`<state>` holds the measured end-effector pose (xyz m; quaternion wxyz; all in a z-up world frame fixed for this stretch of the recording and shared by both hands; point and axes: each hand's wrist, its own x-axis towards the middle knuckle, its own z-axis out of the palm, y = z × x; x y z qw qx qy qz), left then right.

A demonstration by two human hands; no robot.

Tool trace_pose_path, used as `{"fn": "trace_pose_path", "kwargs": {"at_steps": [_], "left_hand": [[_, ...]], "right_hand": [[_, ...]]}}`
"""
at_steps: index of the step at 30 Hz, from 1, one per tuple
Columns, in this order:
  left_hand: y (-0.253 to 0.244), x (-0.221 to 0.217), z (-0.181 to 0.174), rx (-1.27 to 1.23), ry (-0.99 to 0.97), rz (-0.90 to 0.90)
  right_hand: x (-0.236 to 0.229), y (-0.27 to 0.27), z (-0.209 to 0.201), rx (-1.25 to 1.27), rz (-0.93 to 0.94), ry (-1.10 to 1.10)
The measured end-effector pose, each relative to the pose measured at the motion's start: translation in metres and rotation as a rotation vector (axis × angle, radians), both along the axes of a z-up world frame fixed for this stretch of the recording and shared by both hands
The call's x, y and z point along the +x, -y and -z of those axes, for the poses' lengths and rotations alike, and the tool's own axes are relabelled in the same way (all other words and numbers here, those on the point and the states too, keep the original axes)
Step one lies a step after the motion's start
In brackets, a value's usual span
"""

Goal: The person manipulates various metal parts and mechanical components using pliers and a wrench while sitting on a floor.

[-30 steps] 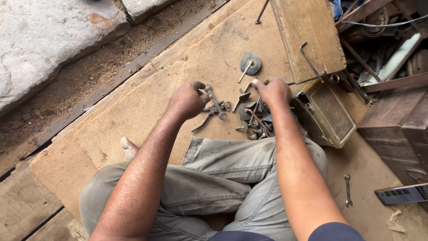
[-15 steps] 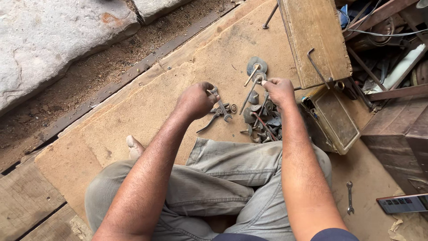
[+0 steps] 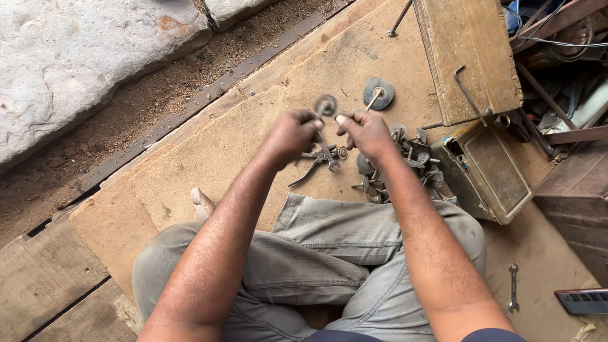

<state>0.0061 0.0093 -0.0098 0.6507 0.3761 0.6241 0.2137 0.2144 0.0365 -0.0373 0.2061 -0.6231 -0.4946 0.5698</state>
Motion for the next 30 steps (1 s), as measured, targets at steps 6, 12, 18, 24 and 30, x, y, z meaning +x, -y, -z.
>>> {"fn": "trace_pose_path", "kwargs": {"at_steps": [6, 12, 18, 24, 30], "left_hand": [[-0.011, -0.026, 0.024, 0.006, -0.151, -0.121], [-0.008, -0.043, 0.073, 0.108, -0.522, 0.054], [-0.005, -0.048, 0.075, 0.027, -0.679, 0.236], [-0.008, -0.050, 0.068, 0.041, -0.797, 0.331], [-0.013, -0.062, 0.064, 0.057, -0.905, 0.229]], "right_hand": [[-0.031, 0.023, -0.015, -0.319, -0.505, 0.865], [-0.031, 0.034, 0.015, -0.077, -0.724, 0.979], [-0.026, 0.028, 0.020, -0.290, -0.459, 0.775], [-0.022, 0.016, 0.013, -0.202, -0.225, 0.346], [-0.028, 0.018, 0.007, -0.248, -0.246, 0.377]]}}
